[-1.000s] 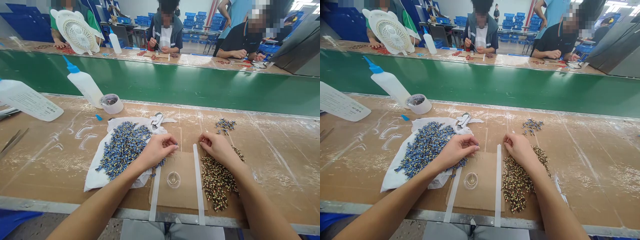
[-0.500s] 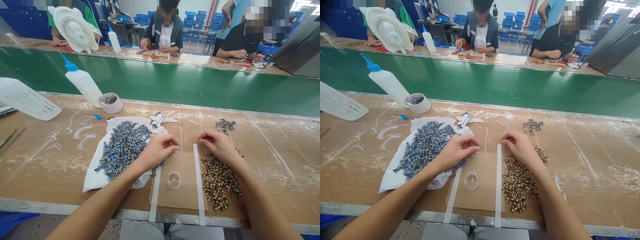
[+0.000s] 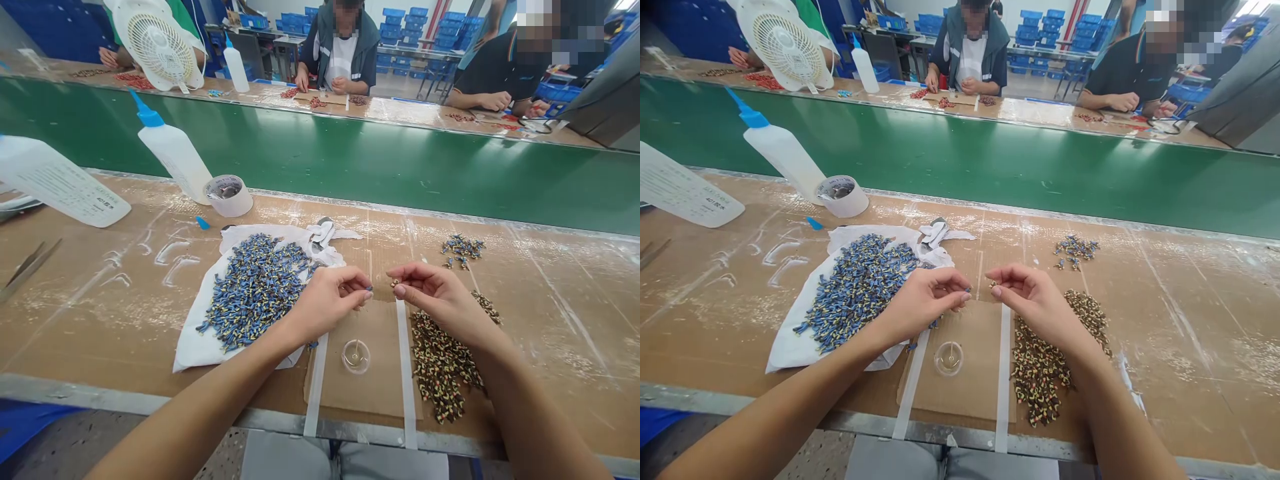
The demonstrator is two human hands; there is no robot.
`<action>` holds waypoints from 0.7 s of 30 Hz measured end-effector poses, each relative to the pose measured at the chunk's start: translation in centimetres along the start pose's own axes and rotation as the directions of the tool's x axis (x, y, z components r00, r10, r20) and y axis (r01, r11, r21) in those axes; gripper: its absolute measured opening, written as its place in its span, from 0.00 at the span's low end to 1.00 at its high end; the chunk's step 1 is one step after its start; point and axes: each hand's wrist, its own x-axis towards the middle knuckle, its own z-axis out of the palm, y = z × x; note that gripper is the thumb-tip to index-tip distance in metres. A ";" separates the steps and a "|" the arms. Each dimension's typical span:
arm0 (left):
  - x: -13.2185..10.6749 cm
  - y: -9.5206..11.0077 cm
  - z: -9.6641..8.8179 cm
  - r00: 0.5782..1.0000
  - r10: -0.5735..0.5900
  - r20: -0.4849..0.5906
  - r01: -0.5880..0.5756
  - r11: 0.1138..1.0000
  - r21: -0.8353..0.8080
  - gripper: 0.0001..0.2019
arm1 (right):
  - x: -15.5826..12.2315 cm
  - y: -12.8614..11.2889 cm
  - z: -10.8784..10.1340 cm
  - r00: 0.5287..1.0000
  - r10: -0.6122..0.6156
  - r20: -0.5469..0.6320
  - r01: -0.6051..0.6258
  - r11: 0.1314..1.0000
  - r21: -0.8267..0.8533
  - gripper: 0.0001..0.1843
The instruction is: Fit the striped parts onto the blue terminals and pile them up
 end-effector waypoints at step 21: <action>-0.3 0.5 0.1 0.998 0.044 -0.040 -0.044 0.999 -0.007 0.08 | 0.4 -0.4 1.2 0.976 0.049 -0.213 -0.005 0.979 0.203 0.08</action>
